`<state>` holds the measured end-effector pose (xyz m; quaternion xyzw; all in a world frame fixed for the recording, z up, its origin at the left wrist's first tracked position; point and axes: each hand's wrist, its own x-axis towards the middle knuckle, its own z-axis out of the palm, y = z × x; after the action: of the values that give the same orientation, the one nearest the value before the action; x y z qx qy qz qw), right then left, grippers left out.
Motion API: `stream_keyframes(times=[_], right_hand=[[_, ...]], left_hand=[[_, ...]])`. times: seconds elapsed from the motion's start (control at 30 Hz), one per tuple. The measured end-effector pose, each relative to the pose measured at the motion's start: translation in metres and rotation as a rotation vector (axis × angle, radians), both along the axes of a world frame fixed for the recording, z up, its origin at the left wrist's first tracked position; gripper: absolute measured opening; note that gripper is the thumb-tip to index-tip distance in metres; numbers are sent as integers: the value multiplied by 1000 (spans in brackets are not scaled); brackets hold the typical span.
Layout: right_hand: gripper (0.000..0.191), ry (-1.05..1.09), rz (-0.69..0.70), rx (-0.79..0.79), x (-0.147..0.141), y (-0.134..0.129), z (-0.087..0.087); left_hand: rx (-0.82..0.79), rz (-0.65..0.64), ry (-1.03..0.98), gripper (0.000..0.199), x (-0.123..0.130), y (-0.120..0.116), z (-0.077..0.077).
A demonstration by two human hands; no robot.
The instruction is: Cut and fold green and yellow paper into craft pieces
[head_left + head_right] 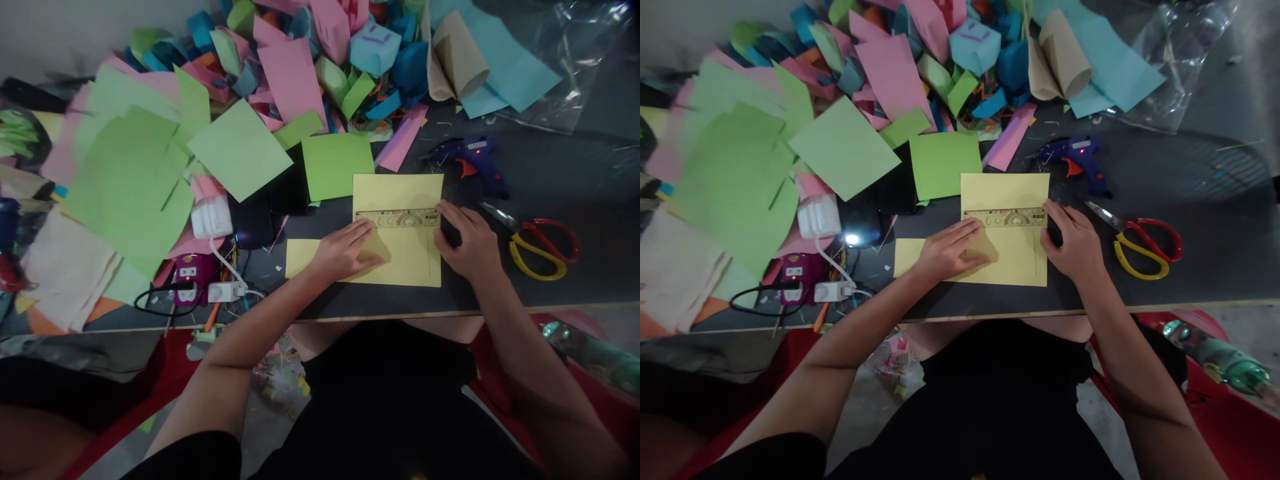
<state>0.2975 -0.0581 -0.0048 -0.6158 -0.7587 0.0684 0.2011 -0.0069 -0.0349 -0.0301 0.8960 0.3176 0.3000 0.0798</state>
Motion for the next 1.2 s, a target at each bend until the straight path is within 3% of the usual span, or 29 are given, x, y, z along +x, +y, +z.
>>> stream_keyframes(times=[0.1, 0.2, 0.4, 0.5, 0.6, 0.67, 0.77, 0.83, 0.9, 0.97, 1.07, 1.13, 1.2], right_hand=[[48, 20, 70, 24, -1, -1, 4], [44, 37, 189, 54, -1, -2, 6], [29, 73, 160, 218, 2, -6, 5], [35, 107, 353, 229, -5, -20, 10], [59, 16, 600, 100, -17, -38, 17], [62, -49, 625, 45, -21, -48, 21], [42, -60, 604, 94, -19, -56, 22], [27, -36, 659, 159, -16, -56, 21], [28, 14, 671, 224, -17, -52, 22], [25, 112, 485, 284, -24, -45, 26], [24, 451, -14, 314, -47, -31, 40], [30, 719, -167, 237, -65, -20, 51], [34, 871, -199, 141, -80, -8, 59]], left_hand=[[85, -77, 31, 29, -2, -1, 5], [133, -90, 87, 27, 1, 2, 12], [-21, -144, 112, 32, 11, 4, 15], [-103, -63, 124, 31, 10, 3, 13], [-113, 166, 130, 35, -7, 16, 27], [-119, 486, 72, 30, -30, 33, 49], [-164, 896, 14, 25, -80, 64, 91], [-204, 1065, 52, 25, -113, 81, 111], [-264, 1153, 90, 26, -137, 90, 117], [-291, 1158, 70, 22, -148, 91, 112], [-171, 1023, -137, 34, -134, 77, 97], [-163, 804, -339, 47, -108, 62, 89], [-425, 438, -558, 61, -75, 45, 86]])
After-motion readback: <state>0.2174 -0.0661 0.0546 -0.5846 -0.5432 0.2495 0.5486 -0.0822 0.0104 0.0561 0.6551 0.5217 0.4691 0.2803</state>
